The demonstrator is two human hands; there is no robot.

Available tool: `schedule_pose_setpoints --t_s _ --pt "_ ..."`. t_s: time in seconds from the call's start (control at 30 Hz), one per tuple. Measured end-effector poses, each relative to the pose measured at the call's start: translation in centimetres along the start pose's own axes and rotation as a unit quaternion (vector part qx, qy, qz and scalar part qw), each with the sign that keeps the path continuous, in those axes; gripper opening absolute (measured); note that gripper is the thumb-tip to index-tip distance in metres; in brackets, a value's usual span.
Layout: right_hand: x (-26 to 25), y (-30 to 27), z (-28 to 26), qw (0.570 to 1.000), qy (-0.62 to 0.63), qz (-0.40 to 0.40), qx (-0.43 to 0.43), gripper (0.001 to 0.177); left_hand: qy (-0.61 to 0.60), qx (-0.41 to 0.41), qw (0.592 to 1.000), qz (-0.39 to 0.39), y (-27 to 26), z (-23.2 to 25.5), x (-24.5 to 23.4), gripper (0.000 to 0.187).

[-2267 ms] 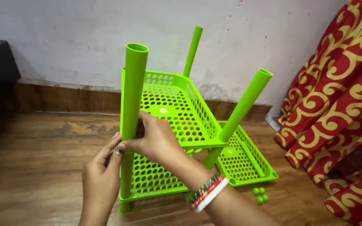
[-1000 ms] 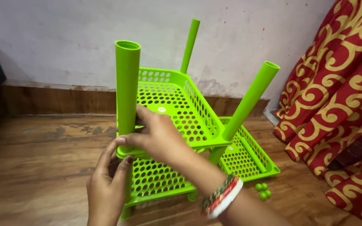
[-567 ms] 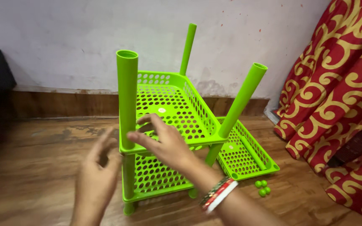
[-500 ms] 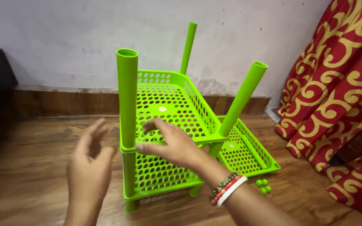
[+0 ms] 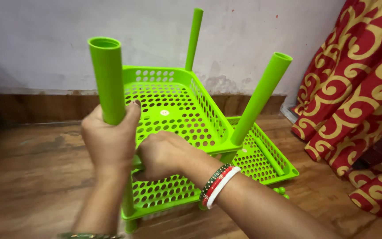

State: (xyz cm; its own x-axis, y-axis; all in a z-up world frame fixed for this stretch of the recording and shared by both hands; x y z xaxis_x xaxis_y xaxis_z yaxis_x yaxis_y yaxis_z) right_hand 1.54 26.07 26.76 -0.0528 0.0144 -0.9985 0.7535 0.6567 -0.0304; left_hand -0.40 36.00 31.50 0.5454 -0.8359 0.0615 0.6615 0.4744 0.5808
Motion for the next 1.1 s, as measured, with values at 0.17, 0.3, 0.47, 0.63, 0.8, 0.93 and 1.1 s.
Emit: schedule_pose_setpoints --t_s 0.17,0.3,0.47,0.63,0.8,0.93,1.1 --pt "-0.1 -0.2 -0.1 1.0 0.017 -0.007 0.002 0.039 -0.189 -0.166 0.924 -0.289 1.2 -3.3 2.7 0.021" --pt "-0.1 -0.2 0.0 0.999 0.026 0.012 0.016 0.036 -0.279 -0.22 0.841 -0.409 0.6 -3.0 3.8 0.016" --pt "-0.1 -0.3 0.5 0.997 0.037 0.034 0.054 0.03 -0.049 -0.087 0.99 -0.1 0.7 -2.3 0.6 0.019" --pt "-0.8 -0.2 -0.2 0.997 0.019 0.072 0.016 0.024 0.105 -0.011 0.986 0.129 -1.6 0.0 -0.8 0.024" --pt "-0.7 -0.8 0.1 0.996 0.019 0.047 0.08 0.03 0.047 -0.02 0.999 0.013 0.3 -2.2 -0.4 0.017" --pt "-0.8 -0.5 -0.2 0.997 0.019 0.028 0.069 0.028 -0.176 -0.149 0.937 -0.262 1.0 -4.8 2.0 0.021" --pt "-0.7 -0.7 -0.2 0.996 0.028 0.022 0.081 0.031 -0.283 -0.238 0.834 -0.41 0.4 -4.9 3.6 0.021"
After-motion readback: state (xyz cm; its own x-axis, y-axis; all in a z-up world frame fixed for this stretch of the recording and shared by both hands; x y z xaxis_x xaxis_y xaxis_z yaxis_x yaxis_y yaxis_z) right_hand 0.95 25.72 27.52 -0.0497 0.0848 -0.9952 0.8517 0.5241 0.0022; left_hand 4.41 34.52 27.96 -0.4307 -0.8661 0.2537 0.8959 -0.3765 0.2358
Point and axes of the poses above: each hand's wrist, its own y-axis towards the middle knuckle, its own x-axis out of the palm, z = x × y, the point moved 9 cm from there along y, towards the middle knuckle, and after that the axes turned 4 degrees about y, right-handed, at the moved point
